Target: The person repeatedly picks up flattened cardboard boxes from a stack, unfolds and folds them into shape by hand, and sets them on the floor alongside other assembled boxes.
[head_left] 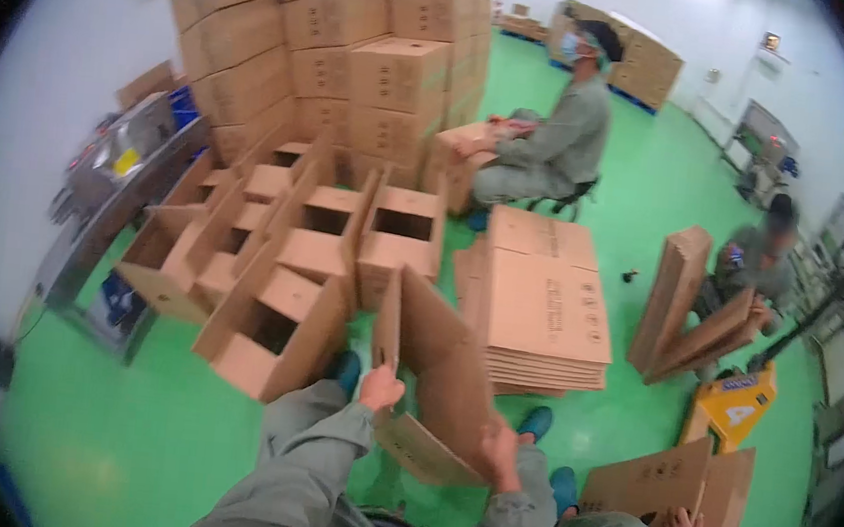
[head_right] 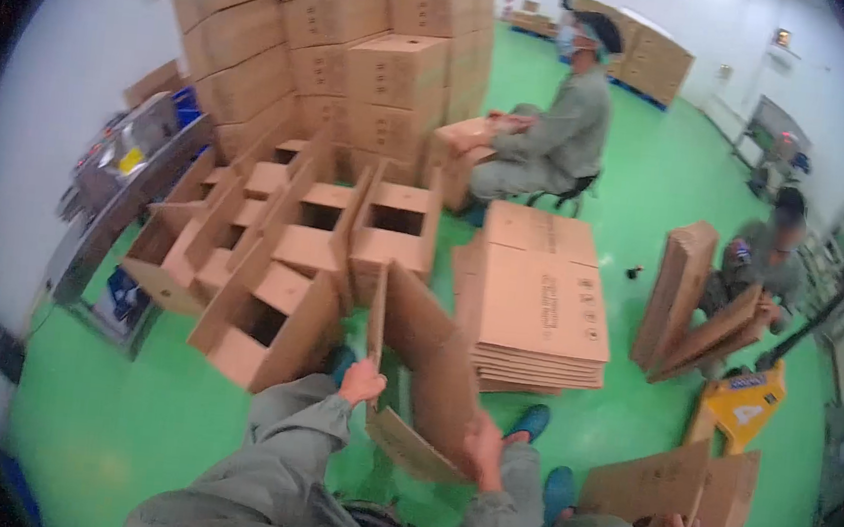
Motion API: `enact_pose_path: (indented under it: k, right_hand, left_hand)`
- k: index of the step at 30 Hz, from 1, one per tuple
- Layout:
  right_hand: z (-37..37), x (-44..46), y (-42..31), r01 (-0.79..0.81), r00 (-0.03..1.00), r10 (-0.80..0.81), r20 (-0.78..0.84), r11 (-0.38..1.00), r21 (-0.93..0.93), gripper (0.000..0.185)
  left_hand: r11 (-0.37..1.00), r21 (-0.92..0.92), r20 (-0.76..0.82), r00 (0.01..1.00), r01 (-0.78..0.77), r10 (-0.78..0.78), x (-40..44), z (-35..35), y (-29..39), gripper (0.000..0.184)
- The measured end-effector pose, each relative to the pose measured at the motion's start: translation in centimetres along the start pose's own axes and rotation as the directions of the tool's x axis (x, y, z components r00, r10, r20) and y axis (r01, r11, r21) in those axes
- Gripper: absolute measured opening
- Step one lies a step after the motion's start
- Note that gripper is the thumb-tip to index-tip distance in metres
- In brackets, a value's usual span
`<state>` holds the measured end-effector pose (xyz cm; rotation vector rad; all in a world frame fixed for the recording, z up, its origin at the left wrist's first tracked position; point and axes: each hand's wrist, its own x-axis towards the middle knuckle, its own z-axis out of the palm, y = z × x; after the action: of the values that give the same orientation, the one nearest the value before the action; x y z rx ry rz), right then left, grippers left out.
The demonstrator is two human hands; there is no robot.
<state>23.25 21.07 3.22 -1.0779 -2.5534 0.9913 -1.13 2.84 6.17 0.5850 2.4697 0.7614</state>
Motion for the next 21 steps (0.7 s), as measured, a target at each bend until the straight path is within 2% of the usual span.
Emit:
enact_pose_path:
  k: [2, 3, 4, 5, 6, 7, 8, 10, 11, 12, 14, 15, 17, 19, 20, 21]
  right_hand:
    - [0.7, 2.4, 2.6, 0.068, 0.986, -0.064, -0.157, 0.997, 0.022, 0.04]
    - [-0.3, 3.0, 0.9, 0.068, 0.988, -0.05, -0.147, 0.99, 0.124, 0.042]
    - [-1.3, 3.5, -0.7, 0.057, 0.989, -0.025, -0.143, 0.973, 0.225, 0.043]
    - [-0.5, 3.9, -1.4, 0.051, 0.99, -0.017, -0.14, 0.969, 0.243, 0.043]
    - [0.4, 4.5, -2.1, 0.066, 0.992, -0.049, -0.119, 0.987, 0.144, 0.046]
    - [1.0, 5.0, -2.7, 0.082, 0.992, -0.077, -0.096, 0.996, 0.04, 0.048]
    - [1.1, 4.8, -3.8, 0.071, 0.993, -0.066, -0.101, 0.996, 0.047, 0.048]
    - [0.3, 4.2, -6.1, 0.066, 0.996, -0.064, -0.068, 0.997, 0.027, 0.052]
    - [0.6, 4.4, -5.8, 0.052, 0.998, -0.05, -0.049, 0.998, 0.039, 0.052]
    - [0.3, 4.3, -6.1, 0.044, 0.998, -0.042, -0.043, 0.998, 0.044, 0.052]
    - [-1.2, 4.3, -6.4, -0.027, 0.998, 0.03, 0.046, 0.997, -0.073, 0.045]
    - [-1.4, 4.4, -5.7, -0.035, 0.998, 0.039, 0.045, 0.996, -0.08, 0.045]
    - [-1.6, 4.3, -4.2, 0.115, 0.992, -0.108, 0.06, 0.987, -0.116, 0.035]
    - [-1.3, 4.1, -3.7, 0.079, 0.993, -0.067, 0.094, 0.988, -0.13, 0.032]
    - [-1.1, 4.1, -3.9, 0.055, 0.992, -0.039, 0.123, 0.989, -0.136, 0.03]
    - [-1.2, 3.6, -4.4, 0.063, 0.994, -0.052, 0.097, 0.991, -0.116, 0.029]
  left_hand:
    - [0.999, 0.011, 0.031, 0.999, -0.043, 0.043, -3.9, 0.0, -2.9, 0.063]
    - [0.993, 0.025, 0.048, 0.992, -0.115, 0.114, -6.8, -0.2, -3.5, 0.067]
    - [0.994, 0.038, 0.033, 0.994, -0.104, 0.103, -8.7, 1.6, -5.5, 0.068]
    - [0.994, 0.052, 0.024, 0.995, -0.101, 0.099, -10.2, 3.2, -6.9, 0.07]
    - [0.908, 0.361, -0.283, 0.903, -0.212, 0.323, -12.9, 2.9, -5.8, 0.074]
    - [0.808, 0.487, -0.319, 0.795, -0.33, 0.517, -14.4, 2.5, -4.2, 0.075]
    - [0.676, 0.626, -0.338, 0.646, -0.388, 0.684, -16.0, 2.1, -2.7, 0.076]
    - [0.711, 0.411, -0.04, 0.768, -0.57, 0.639, -17.4, 3.9, 0.1, 0.063]
    - [0.825, 0.262, 0.176, 0.865, -0.501, 0.47, -19.0, 5.7, 1.2, 0.055]
    - [0.826, 0.263, 0.185, 0.866, -0.498, 0.464, -18.5, 5.8, 1.8, 0.055]
    - [0.868, 0.248, 0.496, 0.826, -0.43, 0.268, -15.4, 6.2, 2.6, 0.059]
    - [0.889, 0.137, 0.468, 0.819, -0.438, 0.331, -13.5, 8.6, 0.7, 0.062]
    - [0.95, 0.068, 0.601, 0.773, -0.304, 0.204, -9.1, 8.3, 0.0, 0.068]
    - [0.97, 0.186, 0.599, 0.8, -0.156, 0.014, -4.8, 10.2, -2.4, 0.061]
    - [0.973, 0.172, 0.603, 0.797, -0.155, 0.02, -4.0, 11.3, -2.2, 0.061]
    - [0.916, 0.384, 0.472, 0.877, -0.115, -0.087, -3.5, 12.1, -1.9, 0.058]
